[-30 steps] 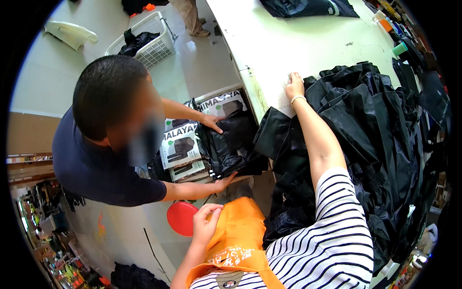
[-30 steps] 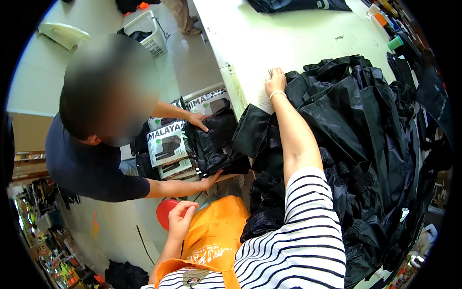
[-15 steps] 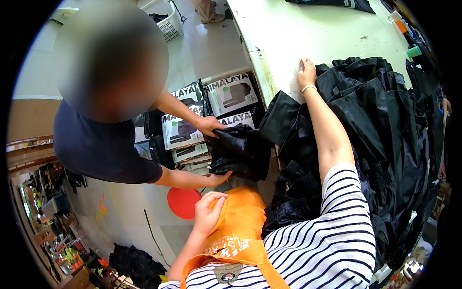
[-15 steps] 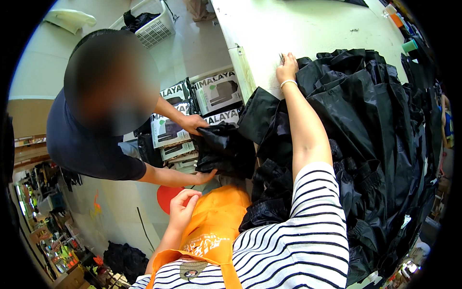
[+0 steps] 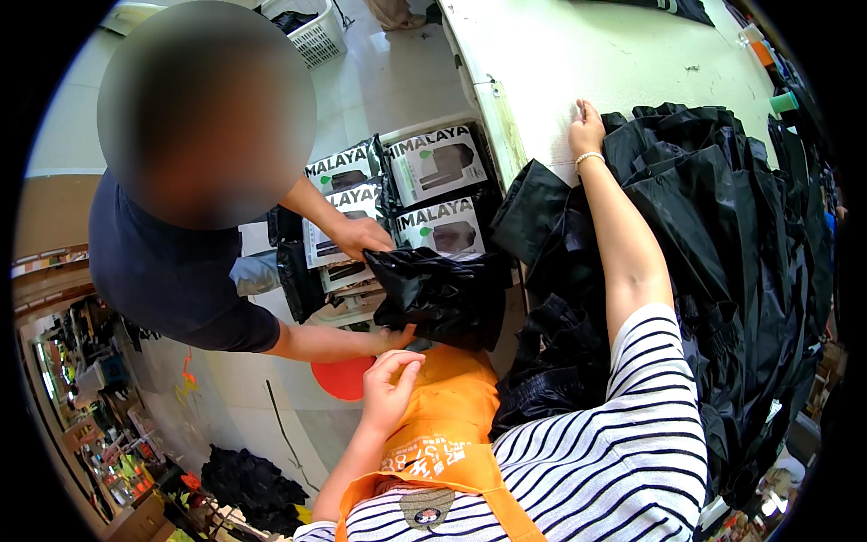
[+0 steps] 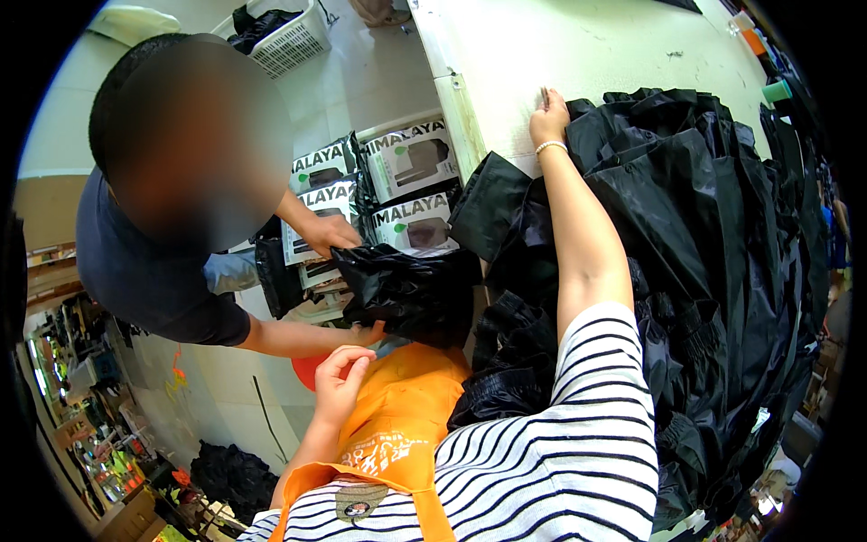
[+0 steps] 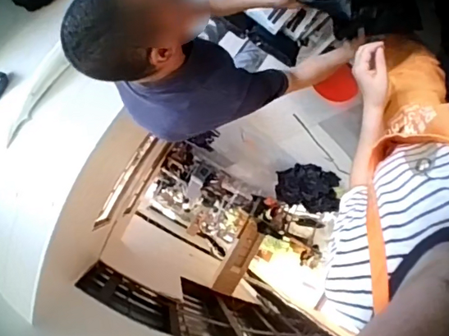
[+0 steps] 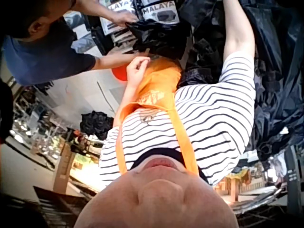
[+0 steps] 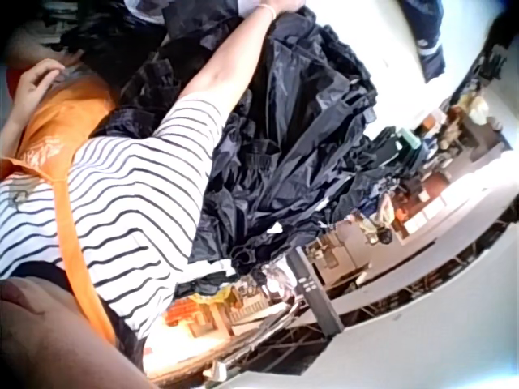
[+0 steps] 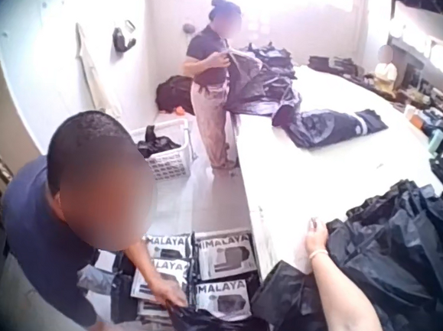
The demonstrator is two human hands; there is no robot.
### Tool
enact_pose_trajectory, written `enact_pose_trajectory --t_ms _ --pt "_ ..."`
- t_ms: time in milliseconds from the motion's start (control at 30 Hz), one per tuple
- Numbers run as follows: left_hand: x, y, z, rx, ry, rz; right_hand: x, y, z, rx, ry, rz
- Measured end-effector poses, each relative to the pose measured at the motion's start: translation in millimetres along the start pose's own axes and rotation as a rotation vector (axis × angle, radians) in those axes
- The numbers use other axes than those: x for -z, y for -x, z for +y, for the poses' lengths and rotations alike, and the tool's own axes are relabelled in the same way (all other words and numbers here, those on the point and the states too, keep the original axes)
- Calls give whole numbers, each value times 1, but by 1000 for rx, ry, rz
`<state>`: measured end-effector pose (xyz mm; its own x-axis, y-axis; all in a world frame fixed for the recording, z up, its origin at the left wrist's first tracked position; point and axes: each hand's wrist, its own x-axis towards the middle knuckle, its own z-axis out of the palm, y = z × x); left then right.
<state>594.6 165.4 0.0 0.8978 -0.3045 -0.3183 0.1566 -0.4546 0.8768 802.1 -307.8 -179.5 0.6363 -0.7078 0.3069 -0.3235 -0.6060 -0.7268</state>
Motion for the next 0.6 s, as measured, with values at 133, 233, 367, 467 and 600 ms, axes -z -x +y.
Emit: enact_pose_trajectory --t_ms 133,233,367,467,600 --pt "15 -12 -21 -8 167 305 17 22 -46 140 -110 -83" --pt "77 -60 -98 134 264 693 6 61 -105 -89 -492 -571" --pt "119 -125 -34 -115 64 670 -9 86 -147 -280 -828 -621" --pt "81 -105 66 -551 -60 637 7 50 -151 -361 -925 -134" --pt "47 -88 79 -867 -182 507 41 -17 -94 -375 -993 230"
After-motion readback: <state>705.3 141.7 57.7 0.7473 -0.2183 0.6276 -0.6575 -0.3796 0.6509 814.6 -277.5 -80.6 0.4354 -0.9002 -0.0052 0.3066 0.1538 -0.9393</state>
